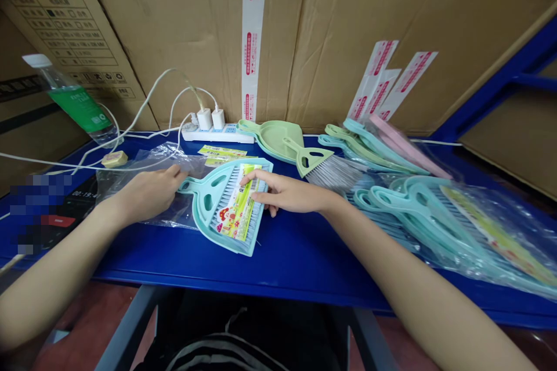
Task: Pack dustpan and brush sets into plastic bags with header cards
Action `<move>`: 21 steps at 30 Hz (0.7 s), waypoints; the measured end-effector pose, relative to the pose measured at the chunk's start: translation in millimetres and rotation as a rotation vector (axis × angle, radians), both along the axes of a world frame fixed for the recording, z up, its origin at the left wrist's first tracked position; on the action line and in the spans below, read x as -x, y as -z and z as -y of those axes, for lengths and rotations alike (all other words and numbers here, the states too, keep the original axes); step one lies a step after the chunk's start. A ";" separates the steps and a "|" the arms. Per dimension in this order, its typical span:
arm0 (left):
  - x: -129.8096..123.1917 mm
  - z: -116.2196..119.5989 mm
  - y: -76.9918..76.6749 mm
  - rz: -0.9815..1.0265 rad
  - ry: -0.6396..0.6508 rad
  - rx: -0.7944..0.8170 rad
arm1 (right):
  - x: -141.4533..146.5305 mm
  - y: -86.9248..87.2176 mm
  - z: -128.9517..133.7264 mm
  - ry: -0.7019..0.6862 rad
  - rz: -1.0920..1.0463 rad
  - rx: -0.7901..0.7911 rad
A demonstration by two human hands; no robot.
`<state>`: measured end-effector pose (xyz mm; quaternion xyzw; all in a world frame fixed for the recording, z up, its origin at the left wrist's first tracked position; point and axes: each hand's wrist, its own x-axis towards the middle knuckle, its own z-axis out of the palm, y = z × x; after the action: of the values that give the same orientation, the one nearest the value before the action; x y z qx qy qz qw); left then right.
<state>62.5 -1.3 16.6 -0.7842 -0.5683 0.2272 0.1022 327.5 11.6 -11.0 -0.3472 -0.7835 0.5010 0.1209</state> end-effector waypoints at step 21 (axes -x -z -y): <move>1.3 -2.4 0.2 -0.016 0.005 0.004 | 3.3 -0.1 1.4 0.004 -0.051 0.019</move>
<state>61.1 1.1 16.4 -0.7839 -0.5652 0.2341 0.1056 324.2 10.1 -10.9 -0.3372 -0.7747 0.5167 0.1385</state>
